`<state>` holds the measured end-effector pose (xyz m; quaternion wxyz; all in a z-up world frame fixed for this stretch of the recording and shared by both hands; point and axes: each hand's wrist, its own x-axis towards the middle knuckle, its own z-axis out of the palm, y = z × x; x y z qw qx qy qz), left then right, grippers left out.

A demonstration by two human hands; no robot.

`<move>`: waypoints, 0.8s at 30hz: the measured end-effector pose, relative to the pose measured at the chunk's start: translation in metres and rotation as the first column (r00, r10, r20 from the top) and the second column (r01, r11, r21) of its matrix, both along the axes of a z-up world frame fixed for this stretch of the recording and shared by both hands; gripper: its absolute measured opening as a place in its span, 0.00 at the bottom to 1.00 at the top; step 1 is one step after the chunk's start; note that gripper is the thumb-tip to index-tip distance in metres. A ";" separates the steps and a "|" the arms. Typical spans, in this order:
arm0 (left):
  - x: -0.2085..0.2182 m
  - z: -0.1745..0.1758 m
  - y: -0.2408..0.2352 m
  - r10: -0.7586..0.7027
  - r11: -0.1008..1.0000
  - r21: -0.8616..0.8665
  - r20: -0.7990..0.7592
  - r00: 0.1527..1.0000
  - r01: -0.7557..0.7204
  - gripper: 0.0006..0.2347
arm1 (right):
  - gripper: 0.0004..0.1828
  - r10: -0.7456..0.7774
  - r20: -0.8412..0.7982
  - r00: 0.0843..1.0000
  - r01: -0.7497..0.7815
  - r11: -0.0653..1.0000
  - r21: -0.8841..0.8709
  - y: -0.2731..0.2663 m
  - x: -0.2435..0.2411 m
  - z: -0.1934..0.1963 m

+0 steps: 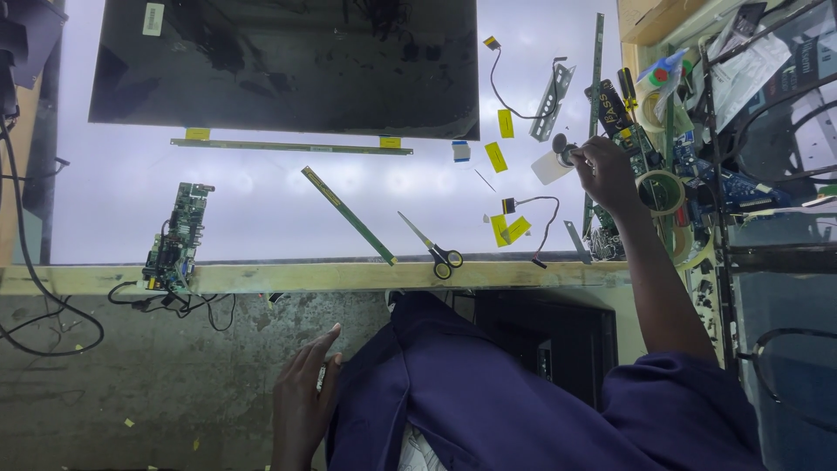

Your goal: The person uses a small tool to pry along the edge of a flat-screen monitor, likely to separate the casing. They briefly move to a workbench to pick up a screwdriver before returning to continue prying the screen's frame.

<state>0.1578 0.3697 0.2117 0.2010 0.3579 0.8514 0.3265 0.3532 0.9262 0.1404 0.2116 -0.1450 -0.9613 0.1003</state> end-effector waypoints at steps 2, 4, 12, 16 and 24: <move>0.000 0.001 -0.001 -0.003 1.000 -0.002 -0.006 1.000 0.003 0.17 | 0.04 -0.008 0.000 1.000 0.007 0.999 -0.043 0.003 0.002 -0.002; -0.001 0.001 -0.001 -0.007 1.000 -0.003 -0.013 1.000 0.007 0.17 | 0.03 -0.016 -0.002 1.000 0.016 0.996 -0.087 0.006 0.000 -0.003; 0.001 -0.002 -0.004 0.013 1.000 -0.012 -0.016 1.000 -0.013 0.17 | 0.07 -0.047 0.092 0.995 0.033 0.989 0.147 0.007 -0.002 -0.008; 0.001 0.003 -0.003 0.008 1.000 0.010 -0.023 1.000 -0.007 0.16 | 0.05 -0.023 -0.004 1.000 0.023 0.986 0.166 0.004 -0.007 0.002; 0.002 0.005 0.001 0.006 0.999 0.042 -0.053 0.999 -0.004 0.16 | 0.05 -0.043 0.054 0.998 0.035 0.989 0.146 0.005 -0.004 -0.007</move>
